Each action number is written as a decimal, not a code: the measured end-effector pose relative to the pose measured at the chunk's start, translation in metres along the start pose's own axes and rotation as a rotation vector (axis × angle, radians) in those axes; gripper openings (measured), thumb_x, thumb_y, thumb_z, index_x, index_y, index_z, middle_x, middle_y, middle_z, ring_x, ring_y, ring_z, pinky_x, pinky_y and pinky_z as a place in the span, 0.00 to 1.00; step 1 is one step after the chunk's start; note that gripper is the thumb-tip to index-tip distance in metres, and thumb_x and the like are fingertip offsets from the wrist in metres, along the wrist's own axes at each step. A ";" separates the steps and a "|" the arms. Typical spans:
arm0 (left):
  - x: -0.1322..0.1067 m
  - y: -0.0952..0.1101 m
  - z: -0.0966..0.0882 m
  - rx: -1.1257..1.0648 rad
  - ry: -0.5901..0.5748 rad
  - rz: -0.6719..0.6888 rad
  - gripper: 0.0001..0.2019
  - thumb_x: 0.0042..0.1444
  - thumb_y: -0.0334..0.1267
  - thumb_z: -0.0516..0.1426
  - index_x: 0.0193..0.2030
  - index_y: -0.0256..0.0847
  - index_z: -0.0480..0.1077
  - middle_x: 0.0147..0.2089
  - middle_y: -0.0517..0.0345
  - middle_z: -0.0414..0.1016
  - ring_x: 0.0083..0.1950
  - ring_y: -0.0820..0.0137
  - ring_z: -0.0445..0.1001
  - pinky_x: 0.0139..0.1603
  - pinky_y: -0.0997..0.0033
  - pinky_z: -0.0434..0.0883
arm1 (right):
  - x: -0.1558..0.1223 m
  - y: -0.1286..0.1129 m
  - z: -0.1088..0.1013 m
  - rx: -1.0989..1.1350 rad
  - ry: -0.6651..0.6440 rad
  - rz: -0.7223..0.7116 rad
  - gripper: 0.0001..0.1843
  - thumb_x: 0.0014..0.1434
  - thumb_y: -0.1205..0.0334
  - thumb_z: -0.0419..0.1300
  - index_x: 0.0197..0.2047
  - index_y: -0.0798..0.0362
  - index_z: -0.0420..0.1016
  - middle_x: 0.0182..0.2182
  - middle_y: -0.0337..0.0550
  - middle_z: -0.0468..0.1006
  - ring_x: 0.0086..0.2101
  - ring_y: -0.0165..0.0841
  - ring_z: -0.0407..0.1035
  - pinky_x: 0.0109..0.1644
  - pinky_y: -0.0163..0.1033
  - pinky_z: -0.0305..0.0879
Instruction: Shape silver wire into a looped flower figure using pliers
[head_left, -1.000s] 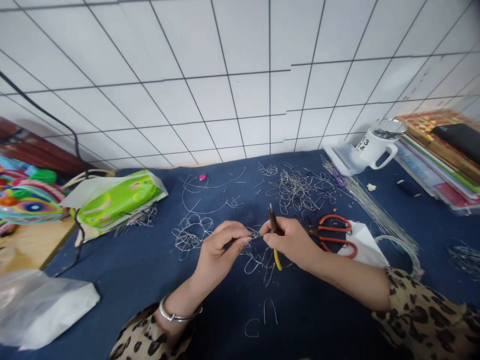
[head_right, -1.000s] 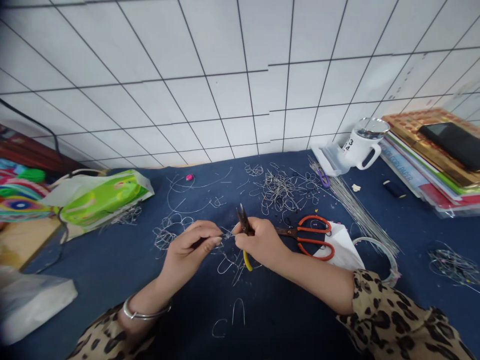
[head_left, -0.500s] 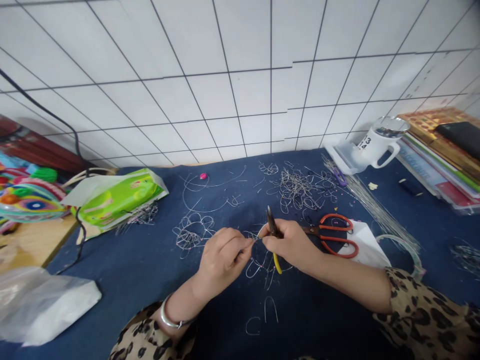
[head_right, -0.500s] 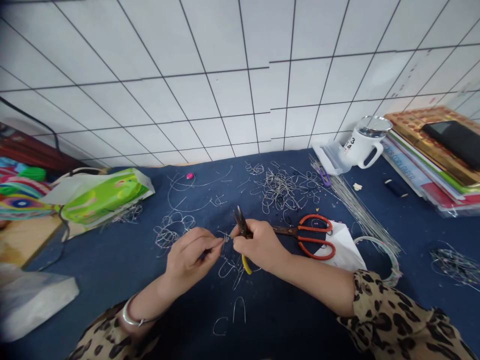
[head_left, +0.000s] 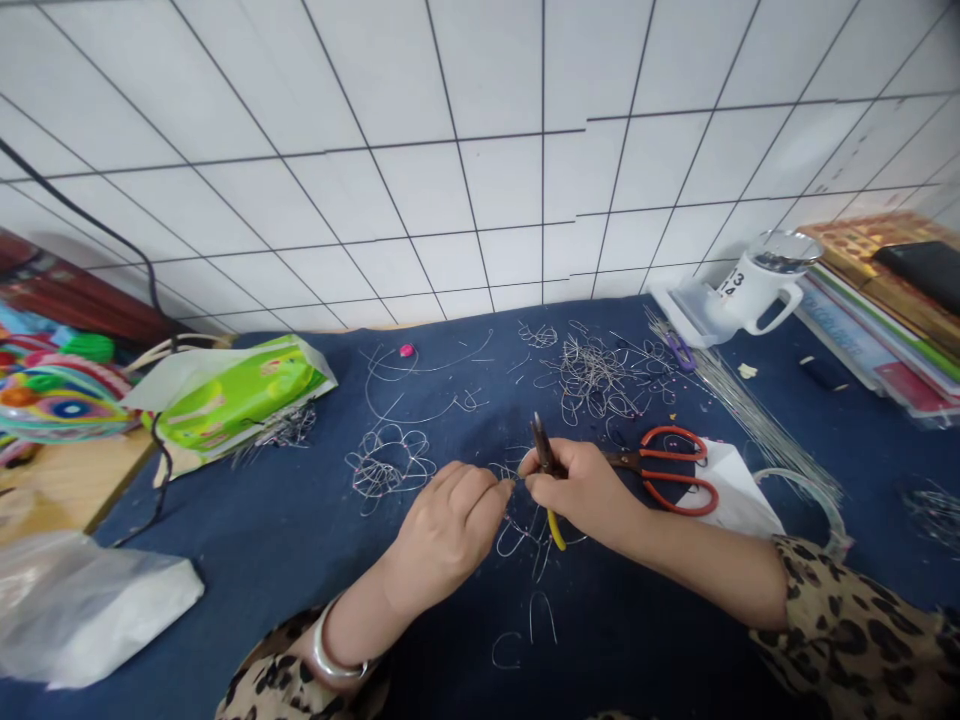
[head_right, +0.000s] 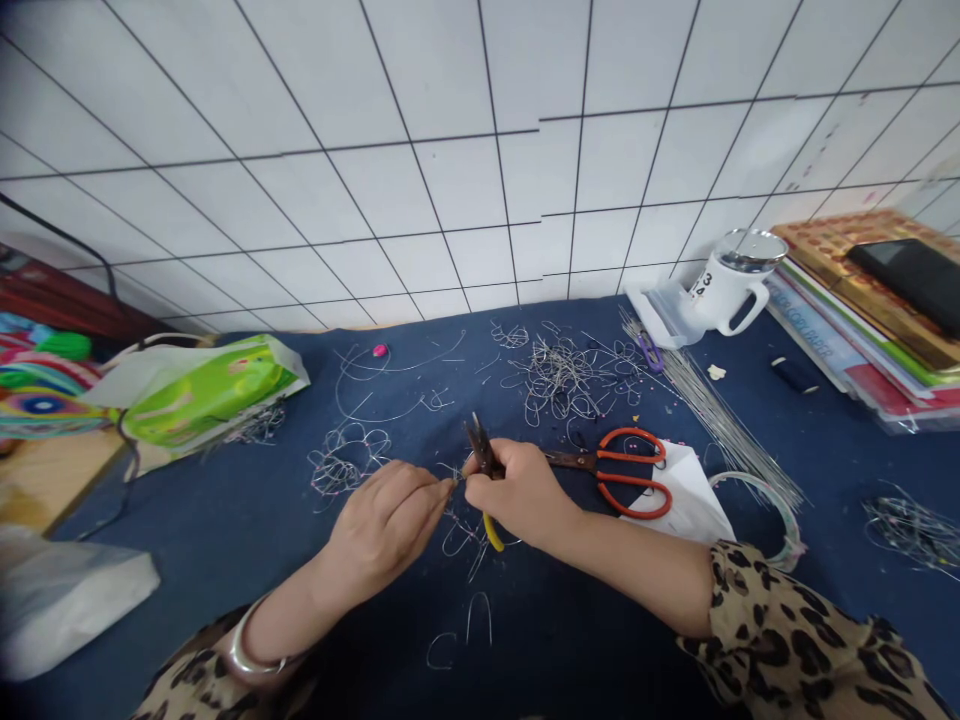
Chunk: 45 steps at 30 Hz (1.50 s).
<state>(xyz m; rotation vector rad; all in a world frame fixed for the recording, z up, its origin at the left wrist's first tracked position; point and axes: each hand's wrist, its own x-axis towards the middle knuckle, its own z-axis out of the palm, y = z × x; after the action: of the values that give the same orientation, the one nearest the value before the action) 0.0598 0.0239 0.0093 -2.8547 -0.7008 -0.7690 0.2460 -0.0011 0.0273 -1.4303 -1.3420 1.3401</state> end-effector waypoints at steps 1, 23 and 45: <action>0.000 0.000 0.000 0.002 -0.004 0.001 0.04 0.54 0.25 0.55 0.36 0.34 0.66 0.31 0.54 0.67 0.32 0.69 0.63 0.33 0.65 0.66 | 0.000 0.000 0.000 -0.001 0.001 -0.001 0.05 0.46 0.69 0.54 0.28 0.54 0.70 0.21 0.34 0.64 0.23 0.24 0.57 0.27 0.31 0.56; 0.013 -0.019 -0.005 -0.538 -0.107 -0.208 0.05 0.59 0.28 0.51 0.35 0.36 0.66 0.32 0.56 0.67 0.35 0.71 0.66 0.35 0.70 0.66 | 0.005 0.008 -0.002 0.028 -0.124 0.025 0.03 0.45 0.68 0.55 0.27 0.54 0.69 0.20 0.33 0.63 0.22 0.24 0.56 0.26 0.31 0.54; 0.005 -0.013 -0.009 -0.361 0.042 -0.176 0.05 0.56 0.28 0.54 0.36 0.37 0.70 0.33 0.55 0.70 0.34 0.72 0.69 0.34 0.70 0.68 | -0.003 0.000 0.000 -0.144 -0.033 -0.092 0.02 0.48 0.68 0.54 0.26 0.54 0.66 0.20 0.33 0.62 0.23 0.25 0.56 0.28 0.31 0.55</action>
<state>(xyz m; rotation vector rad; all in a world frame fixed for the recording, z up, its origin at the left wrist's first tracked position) 0.0537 0.0358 0.0196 -3.1104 -0.8999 -1.0773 0.2465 -0.0041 0.0275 -1.4282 -1.5337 1.2332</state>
